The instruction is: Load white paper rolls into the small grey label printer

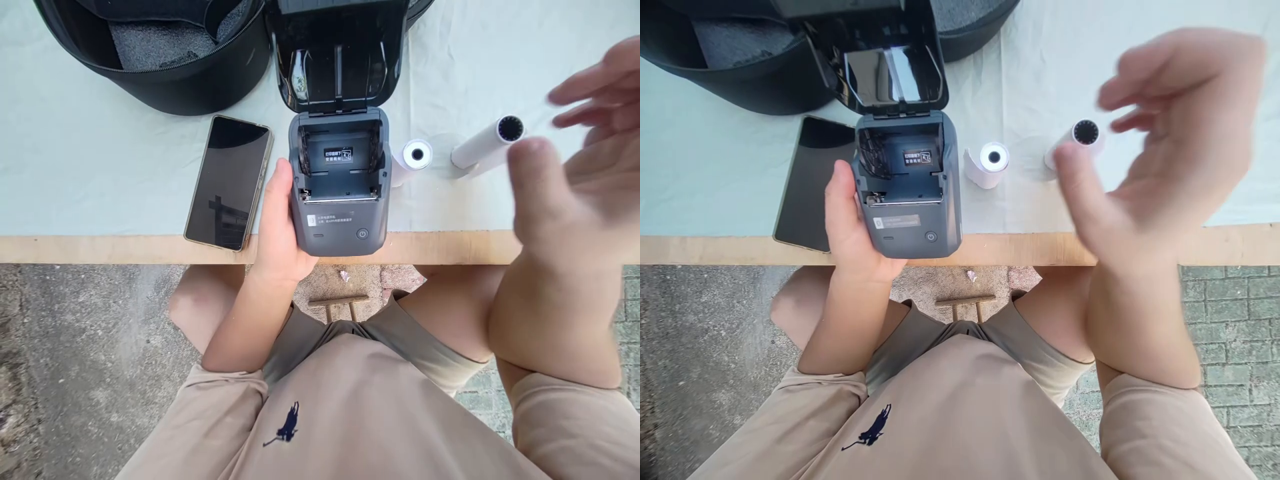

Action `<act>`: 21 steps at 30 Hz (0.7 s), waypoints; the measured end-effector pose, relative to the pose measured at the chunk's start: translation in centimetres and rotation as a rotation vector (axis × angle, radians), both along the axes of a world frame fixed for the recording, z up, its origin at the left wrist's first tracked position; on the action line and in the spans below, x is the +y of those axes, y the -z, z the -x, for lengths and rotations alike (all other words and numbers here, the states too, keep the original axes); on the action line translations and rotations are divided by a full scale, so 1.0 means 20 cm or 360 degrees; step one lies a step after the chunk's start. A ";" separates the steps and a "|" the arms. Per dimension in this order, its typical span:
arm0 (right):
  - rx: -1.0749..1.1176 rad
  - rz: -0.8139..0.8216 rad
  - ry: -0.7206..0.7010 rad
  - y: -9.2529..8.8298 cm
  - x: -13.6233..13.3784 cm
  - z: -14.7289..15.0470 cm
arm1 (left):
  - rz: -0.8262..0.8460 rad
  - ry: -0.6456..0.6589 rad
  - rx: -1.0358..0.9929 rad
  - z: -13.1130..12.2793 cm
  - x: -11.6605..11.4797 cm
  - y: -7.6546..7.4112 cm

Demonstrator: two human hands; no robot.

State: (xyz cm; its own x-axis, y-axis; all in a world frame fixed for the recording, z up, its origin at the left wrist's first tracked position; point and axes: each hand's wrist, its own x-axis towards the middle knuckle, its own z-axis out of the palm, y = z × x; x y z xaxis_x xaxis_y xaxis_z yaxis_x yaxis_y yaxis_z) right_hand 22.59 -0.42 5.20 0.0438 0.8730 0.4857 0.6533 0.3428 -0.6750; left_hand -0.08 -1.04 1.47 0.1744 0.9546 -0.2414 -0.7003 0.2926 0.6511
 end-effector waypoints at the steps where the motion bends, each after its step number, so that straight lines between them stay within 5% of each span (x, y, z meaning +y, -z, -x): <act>1: -0.0157 -0.0088 -0.0147 0.00 -0.01 0.05 | 0.0006 0.0000 0.0008 0.00 0.00 0.00; 4: -0.0560 -0.0003 -0.0372 0.07 0.01 0.18 | -0.0013 0.0016 0.0009 0.00 0.00 -0.01; 10: -0.0600 0.0309 -0.0175 0.22 0.11 0.23 | -0.0007 0.0011 -0.0107 0.01 -0.01 0.01; 15: 0.0134 0.0468 -0.0346 0.22 0.12 0.18 | -0.0079 0.0010 -0.0108 0.02 -0.01 0.02; 18: 0.0705 0.0862 -0.0415 0.22 0.14 0.16 | -0.0067 0.0005 -0.0115 0.02 -0.02 0.01; 21: 0.0897 0.1146 -0.0509 0.22 0.16 0.16 | -0.0059 0.0033 -0.0098 0.03 -0.02 0.01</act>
State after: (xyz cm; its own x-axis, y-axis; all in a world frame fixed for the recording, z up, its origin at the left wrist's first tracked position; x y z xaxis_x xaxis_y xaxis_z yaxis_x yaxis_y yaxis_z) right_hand 19.44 2.80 0.82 -0.1847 0.9643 -0.1899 0.1175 -0.1702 -0.9784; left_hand -0.64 -1.37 1.28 0.2075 0.9587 -0.1945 -0.7334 0.2840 0.6176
